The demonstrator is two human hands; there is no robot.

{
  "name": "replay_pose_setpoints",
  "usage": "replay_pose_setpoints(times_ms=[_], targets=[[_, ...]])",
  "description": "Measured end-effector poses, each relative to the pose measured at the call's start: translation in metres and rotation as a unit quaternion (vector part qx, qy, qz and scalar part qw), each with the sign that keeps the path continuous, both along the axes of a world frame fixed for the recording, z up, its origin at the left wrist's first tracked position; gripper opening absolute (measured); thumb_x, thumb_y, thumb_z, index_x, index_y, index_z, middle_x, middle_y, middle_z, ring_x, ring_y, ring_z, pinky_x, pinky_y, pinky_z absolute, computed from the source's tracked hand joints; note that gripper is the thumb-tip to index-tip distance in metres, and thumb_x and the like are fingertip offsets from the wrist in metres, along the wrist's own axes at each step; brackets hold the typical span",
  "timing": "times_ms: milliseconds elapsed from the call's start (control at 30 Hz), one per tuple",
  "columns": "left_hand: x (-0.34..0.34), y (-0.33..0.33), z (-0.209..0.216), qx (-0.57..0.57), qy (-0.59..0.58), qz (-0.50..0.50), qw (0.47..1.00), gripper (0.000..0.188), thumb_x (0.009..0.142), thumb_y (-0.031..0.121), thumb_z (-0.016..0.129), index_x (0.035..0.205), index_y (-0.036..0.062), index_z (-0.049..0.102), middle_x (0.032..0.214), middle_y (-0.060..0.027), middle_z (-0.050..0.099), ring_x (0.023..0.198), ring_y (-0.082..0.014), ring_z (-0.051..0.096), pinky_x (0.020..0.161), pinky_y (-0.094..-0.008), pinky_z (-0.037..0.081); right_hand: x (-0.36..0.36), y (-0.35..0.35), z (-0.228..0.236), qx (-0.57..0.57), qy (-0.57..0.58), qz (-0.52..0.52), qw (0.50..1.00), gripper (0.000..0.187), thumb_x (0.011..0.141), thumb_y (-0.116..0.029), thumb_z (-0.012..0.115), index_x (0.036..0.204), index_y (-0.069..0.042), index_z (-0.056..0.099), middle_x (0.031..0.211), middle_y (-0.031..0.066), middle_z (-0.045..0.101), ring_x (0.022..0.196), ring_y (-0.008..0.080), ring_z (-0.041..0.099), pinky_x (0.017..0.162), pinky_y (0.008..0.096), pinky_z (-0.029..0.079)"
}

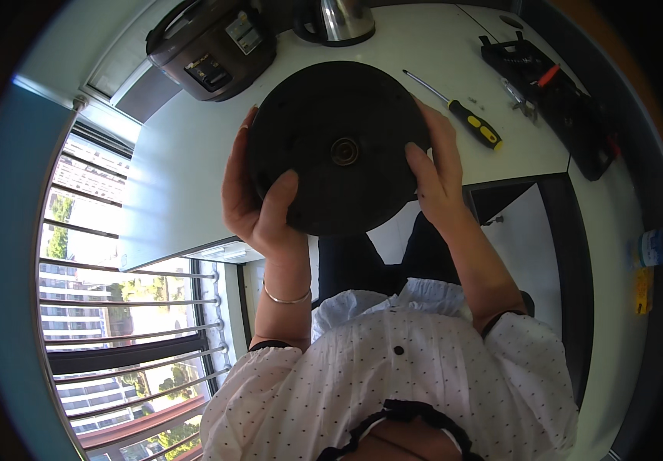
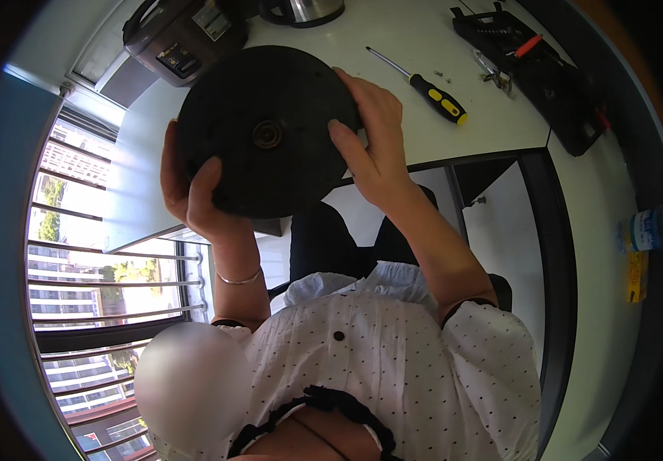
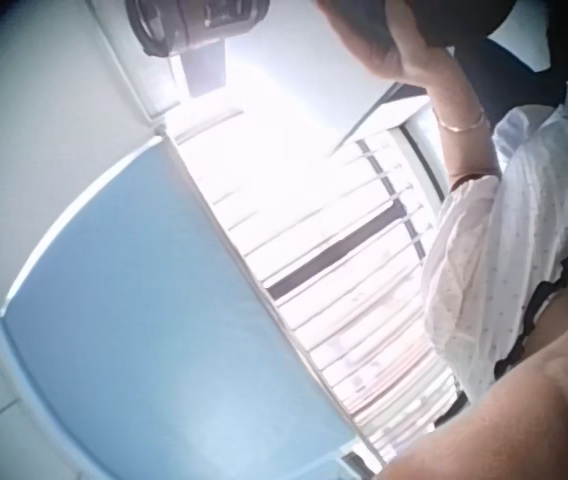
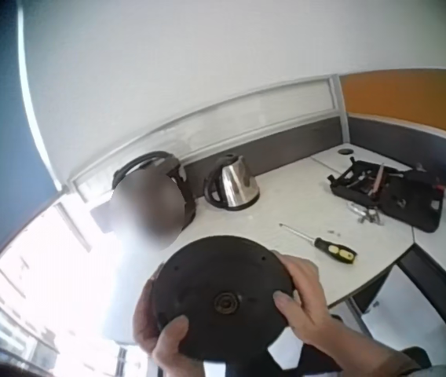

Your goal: The person assembles the base of an electric kettle by hand. They place the heating element into the kettle's base, align the black plastic bottom cover, and press it into place to secure the assembly.

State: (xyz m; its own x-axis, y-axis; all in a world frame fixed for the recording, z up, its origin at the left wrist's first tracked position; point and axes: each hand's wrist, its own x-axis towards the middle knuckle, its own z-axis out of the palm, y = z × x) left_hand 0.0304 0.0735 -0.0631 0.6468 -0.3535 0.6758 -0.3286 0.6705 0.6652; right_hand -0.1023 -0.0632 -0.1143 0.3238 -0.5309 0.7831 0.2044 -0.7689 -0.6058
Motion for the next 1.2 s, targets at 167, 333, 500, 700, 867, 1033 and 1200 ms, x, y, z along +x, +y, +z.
replay_pose_setpoints(times_ms=[167, 333, 500, 700, 867, 1033, 1200], targets=[[-0.001, -0.002, 0.0, -0.002, 0.009, 0.002, 1.0, 0.06, 0.069, -0.002, 0.056, 0.129, -0.0075, 0.051, 0.132, -0.0292, 0.051, 0.124, -0.0375, 0.051, 0.107, -0.0469, 0.039, -0.003, -0.001, -0.003, 0.034, -0.024, 0.034, 0.999, 0.051, 0.089, -0.024, 0.054, 0.134, 0.0, 0.047, 0.129, 0.016, 0.052, 0.121, 0.0294, 0.042, 0.105, 0.0398, 0.028], [-0.002, -0.002, -0.001, 0.005, -0.002, 0.017, 1.0, 0.06, 0.069, -0.001, 0.057, 0.129, -0.0078, 0.051, 0.132, -0.0293, 0.051, 0.124, -0.0379, 0.051, 0.107, -0.047, 0.039, -0.01, 0.005, -0.011, -0.011, 0.004, -0.053, 0.999, 0.058, 0.089, -0.024, 0.056, 0.139, -0.001, 0.04, 0.142, 0.0194, 0.037, 0.128, 0.0323, 0.038, 0.106, 0.0426, 0.028], [-0.002, -0.003, -0.004, 0.004, -0.001, 0.005, 1.0, 0.06, 0.07, 0.0, 0.058, 0.129, -0.0069, 0.051, 0.132, -0.0289, 0.051, 0.125, -0.0374, 0.05, 0.107, -0.0464, 0.04, -0.013, 0.023, -0.02, 0.225, -0.062, 0.108, 0.966, 0.07, 0.086, -0.021, 0.065, 0.145, -0.003, 0.031, 0.154, 0.0212, 0.013, 0.138, 0.0338, 0.027, 0.104, 0.0447, 0.038], [0.011, -0.012, -0.019, -0.015, -0.037, -0.051, 0.998, 0.066, 0.071, -0.004, 0.059, 0.136, -0.0046, 0.046, 0.136, -0.0276, 0.049, 0.127, -0.0355, 0.048, 0.109, -0.0451, 0.037, 0.001, 0.0, -0.021, 0.265, -0.065, 0.164, 0.948, 0.074, 0.082, -0.017, 0.074, 0.143, -0.003, 0.034, 0.153, 0.0193, 0.013, 0.137, 0.03, 0.031, 0.099, 0.038, 0.047], [0.023, -0.016, -0.031, 0.015, -0.101, -0.056, 0.993, 0.07, 0.073, -0.009, 0.058, 0.141, -0.0043, 0.039, 0.142, -0.0241, 0.044, 0.137, -0.0338, 0.037, 0.115, -0.0444, 0.025, 0.012, -0.018, -0.029, 0.211, -0.026, 0.104, 0.972, 0.059, 0.084, -0.026, 0.071, 0.132, 0.0, 0.047, 0.143, 0.0156, 0.031, 0.125, 0.0249, 0.046, 0.09, 0.0325, 0.05], [0.032, -0.012, -0.038, 0.053, -0.12, -0.043, 0.99, 0.07, 0.075, -0.01, 0.059, 0.141, -0.0047, 0.038, 0.144, -0.0232, 0.041, 0.137, -0.034, 0.036, 0.114, -0.0442, 0.027, 0.02, -0.029, -0.032, 0.171, 0.003, 0.076, 0.982, 0.052, 0.085, -0.03, 0.07, 0.122, 0.002, 0.053, 0.135, 0.0135, 0.038, 0.105, 0.0209, 0.056, 0.082, 0.0291, 0.05], [0.038, -0.009, -0.04, 0.095, -0.131, -0.043, 0.986, 0.07, 0.075, -0.011, 0.061, 0.141, -0.0036, 0.039, 0.146, -0.0215, 0.039, 0.138, -0.0334, 0.034, 0.113, -0.0436, 0.029, 0.023, -0.034, -0.029, 0.158, 0.005, 0.076, 0.984, 0.047, 0.087, -0.03, 0.068, 0.117, 0.005, 0.056, 0.133, 0.0151, 0.042, 0.105, 0.0234, 0.057, 0.085, 0.0311, 0.05]])
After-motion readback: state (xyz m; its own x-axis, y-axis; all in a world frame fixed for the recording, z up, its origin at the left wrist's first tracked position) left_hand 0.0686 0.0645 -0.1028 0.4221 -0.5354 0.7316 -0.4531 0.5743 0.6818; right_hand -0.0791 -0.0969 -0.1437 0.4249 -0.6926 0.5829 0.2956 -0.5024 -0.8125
